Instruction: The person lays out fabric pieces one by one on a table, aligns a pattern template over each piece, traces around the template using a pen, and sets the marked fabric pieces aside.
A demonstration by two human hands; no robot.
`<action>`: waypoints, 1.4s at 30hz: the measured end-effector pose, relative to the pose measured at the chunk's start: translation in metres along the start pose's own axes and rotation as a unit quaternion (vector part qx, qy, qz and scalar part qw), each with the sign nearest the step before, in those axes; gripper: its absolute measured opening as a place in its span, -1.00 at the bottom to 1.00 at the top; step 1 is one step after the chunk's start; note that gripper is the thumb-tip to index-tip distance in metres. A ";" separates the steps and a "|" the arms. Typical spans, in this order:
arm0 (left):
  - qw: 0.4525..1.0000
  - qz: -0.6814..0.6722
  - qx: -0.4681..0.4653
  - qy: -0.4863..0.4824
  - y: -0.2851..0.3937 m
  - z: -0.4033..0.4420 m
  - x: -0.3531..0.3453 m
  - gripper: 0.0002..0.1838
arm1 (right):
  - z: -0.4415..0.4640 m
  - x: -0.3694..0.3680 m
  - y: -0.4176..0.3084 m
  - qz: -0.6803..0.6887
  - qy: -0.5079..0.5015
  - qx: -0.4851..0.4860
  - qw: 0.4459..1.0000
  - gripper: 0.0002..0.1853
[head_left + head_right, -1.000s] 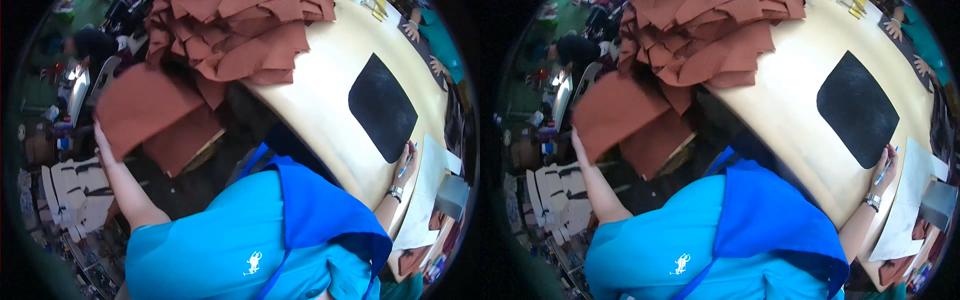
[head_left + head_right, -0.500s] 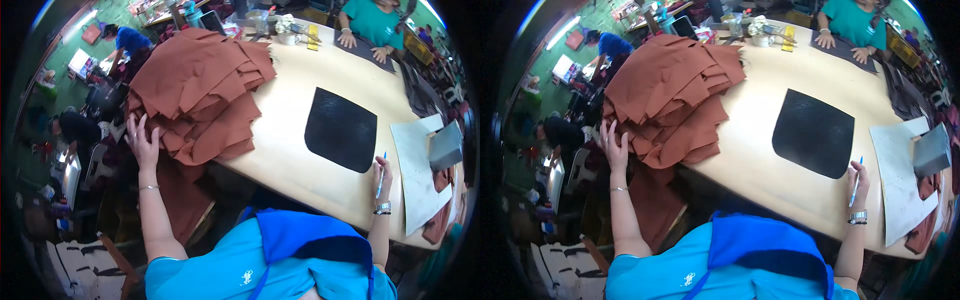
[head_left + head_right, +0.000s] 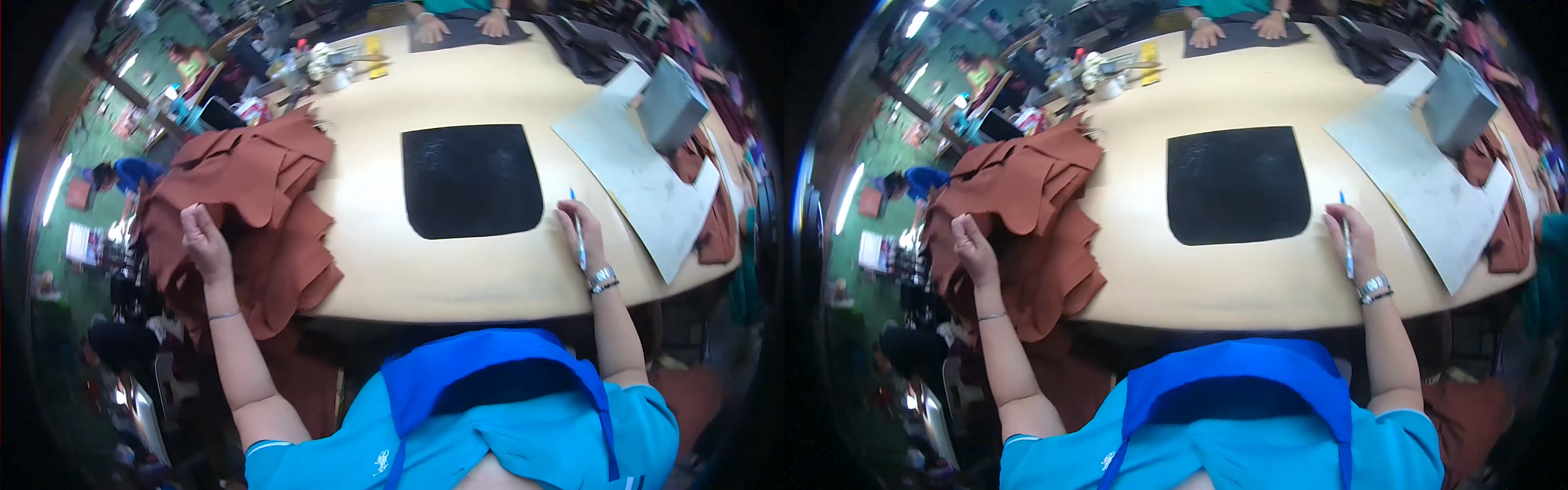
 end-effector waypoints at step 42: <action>0.719 -0.427 0.236 -0.495 0.248 -0.003 0.055 -0.86 | 0.025 0.145 -0.248 -0.099 -0.104 0.342 0.929 -0.82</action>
Point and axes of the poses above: each hand's wrist, its own z-axis towards the middle knuckle, its own x-axis out of the back of the hand, y = z × x, the point moved 1 cm from there along z, towards the middle knuckle, and after that the axes turned 3 degrees about -x, right-handed, at the moved point
